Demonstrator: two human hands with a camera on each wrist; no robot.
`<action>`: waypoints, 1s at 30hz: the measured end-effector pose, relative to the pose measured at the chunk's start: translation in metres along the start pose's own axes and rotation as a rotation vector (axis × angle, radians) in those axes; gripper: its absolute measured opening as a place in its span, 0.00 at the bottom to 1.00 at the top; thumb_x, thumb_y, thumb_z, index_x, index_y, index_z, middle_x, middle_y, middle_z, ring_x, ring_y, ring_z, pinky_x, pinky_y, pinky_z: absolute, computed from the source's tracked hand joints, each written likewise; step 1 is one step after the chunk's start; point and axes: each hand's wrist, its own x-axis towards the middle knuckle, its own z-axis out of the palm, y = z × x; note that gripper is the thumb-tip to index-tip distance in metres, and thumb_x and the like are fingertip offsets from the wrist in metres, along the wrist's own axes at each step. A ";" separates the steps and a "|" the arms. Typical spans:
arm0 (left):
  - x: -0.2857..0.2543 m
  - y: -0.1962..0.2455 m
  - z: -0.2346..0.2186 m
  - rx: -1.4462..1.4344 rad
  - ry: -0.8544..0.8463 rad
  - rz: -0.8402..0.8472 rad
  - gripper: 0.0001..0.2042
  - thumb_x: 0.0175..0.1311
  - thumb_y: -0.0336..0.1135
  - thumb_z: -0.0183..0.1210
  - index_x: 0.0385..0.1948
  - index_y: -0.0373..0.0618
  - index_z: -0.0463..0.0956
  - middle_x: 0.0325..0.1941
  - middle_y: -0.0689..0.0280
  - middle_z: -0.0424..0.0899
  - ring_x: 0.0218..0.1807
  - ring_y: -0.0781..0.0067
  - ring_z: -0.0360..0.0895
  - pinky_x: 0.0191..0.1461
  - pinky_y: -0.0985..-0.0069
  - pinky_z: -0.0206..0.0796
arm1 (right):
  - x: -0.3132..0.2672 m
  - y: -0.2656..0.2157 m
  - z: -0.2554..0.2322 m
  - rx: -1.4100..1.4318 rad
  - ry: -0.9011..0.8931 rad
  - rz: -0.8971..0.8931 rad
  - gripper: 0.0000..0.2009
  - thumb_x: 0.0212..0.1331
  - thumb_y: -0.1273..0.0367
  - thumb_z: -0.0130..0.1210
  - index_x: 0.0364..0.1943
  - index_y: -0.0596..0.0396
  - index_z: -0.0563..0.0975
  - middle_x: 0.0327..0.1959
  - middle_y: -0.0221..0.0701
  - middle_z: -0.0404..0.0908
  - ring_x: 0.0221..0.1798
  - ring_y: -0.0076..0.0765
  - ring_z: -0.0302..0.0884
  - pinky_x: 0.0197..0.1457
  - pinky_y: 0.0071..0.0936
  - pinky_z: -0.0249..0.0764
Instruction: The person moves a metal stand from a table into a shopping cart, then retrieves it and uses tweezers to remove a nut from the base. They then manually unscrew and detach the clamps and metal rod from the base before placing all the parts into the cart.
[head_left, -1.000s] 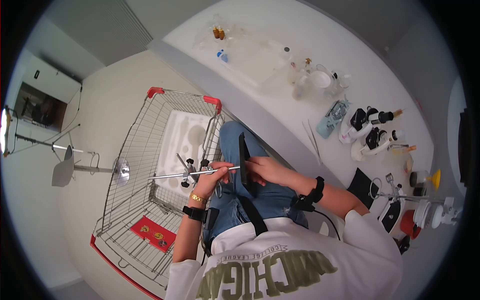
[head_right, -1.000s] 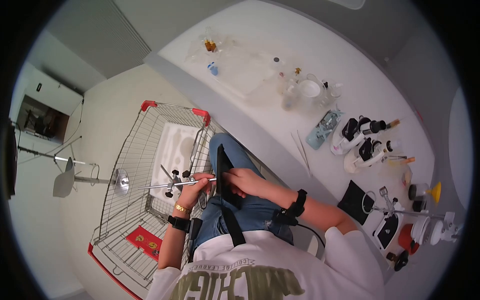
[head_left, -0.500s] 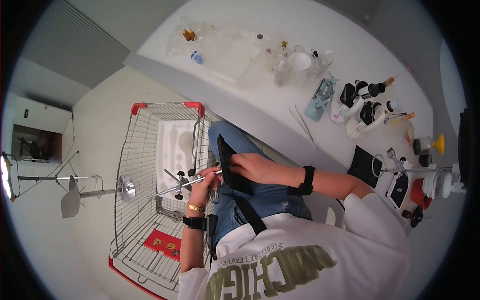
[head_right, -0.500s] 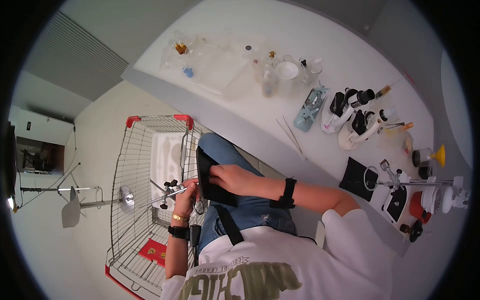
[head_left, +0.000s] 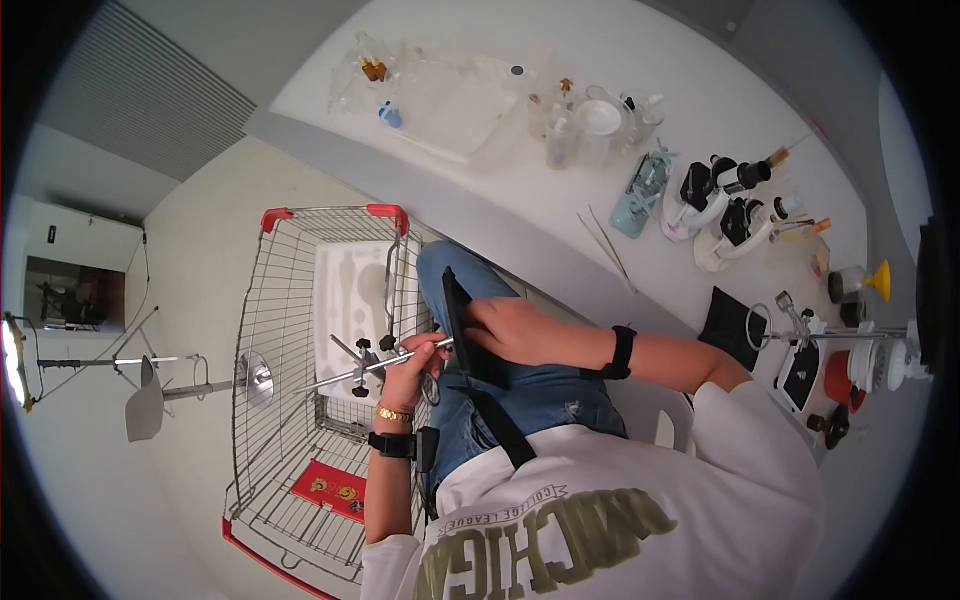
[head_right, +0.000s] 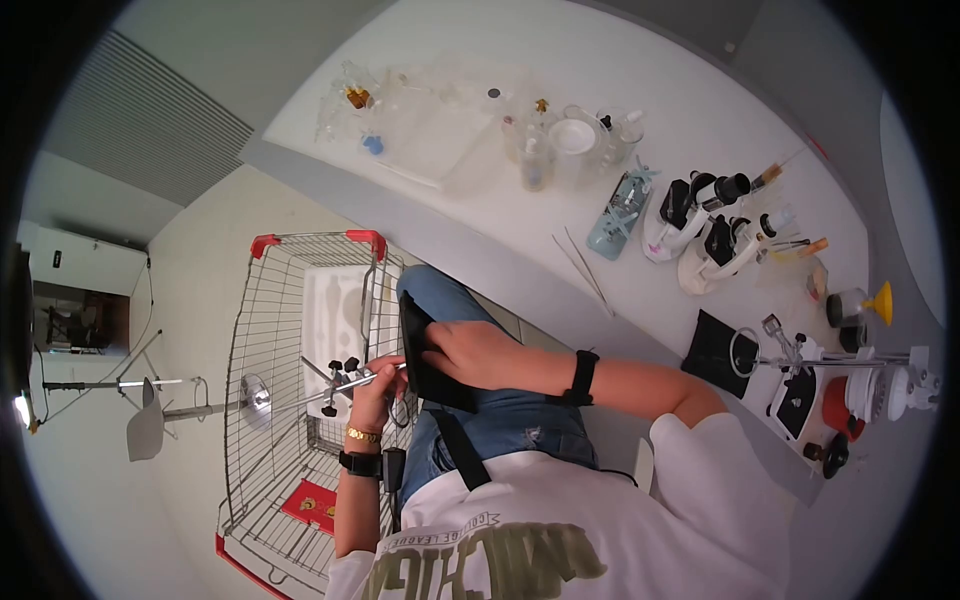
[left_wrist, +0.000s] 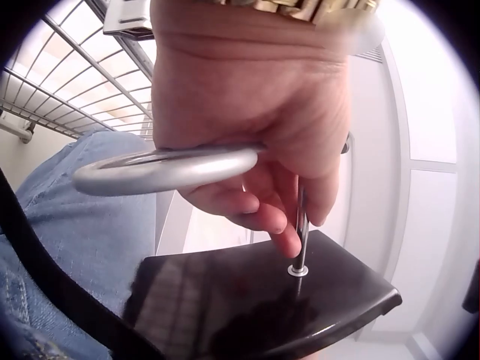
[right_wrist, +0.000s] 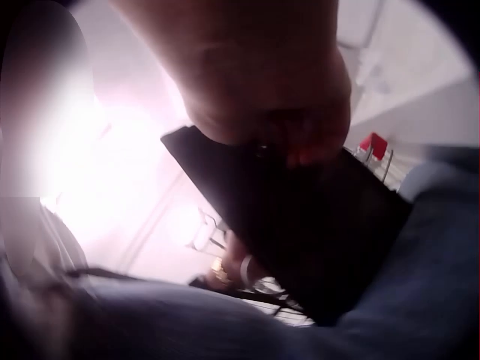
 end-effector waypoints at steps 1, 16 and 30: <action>0.001 0.000 0.000 -0.001 -0.005 -0.007 0.14 0.67 0.37 0.56 0.46 0.36 0.78 0.30 0.62 0.83 0.23 0.80 0.71 0.29 0.83 0.65 | 0.000 0.001 -0.001 -0.078 0.034 -0.127 0.13 0.65 0.62 0.48 0.35 0.61 0.70 0.25 0.49 0.76 0.31 0.62 0.74 0.35 0.49 0.70; 0.003 0.013 0.016 0.178 -0.012 -0.002 0.14 0.64 0.36 0.57 0.43 0.34 0.80 0.28 0.62 0.83 0.26 0.79 0.73 0.31 0.81 0.67 | -0.016 -0.025 -0.008 0.080 -0.053 0.308 0.13 0.67 0.66 0.43 0.36 0.64 0.71 0.30 0.55 0.75 0.38 0.65 0.74 0.38 0.49 0.68; 0.004 0.013 0.018 0.196 -0.049 0.048 0.14 0.66 0.36 0.57 0.46 0.34 0.79 0.30 0.61 0.83 0.27 0.78 0.75 0.33 0.81 0.68 | -0.003 -0.014 -0.012 1.142 -0.251 0.932 0.14 0.66 0.59 0.45 0.24 0.47 0.70 0.13 0.19 0.57 0.14 0.17 0.48 0.17 0.21 0.43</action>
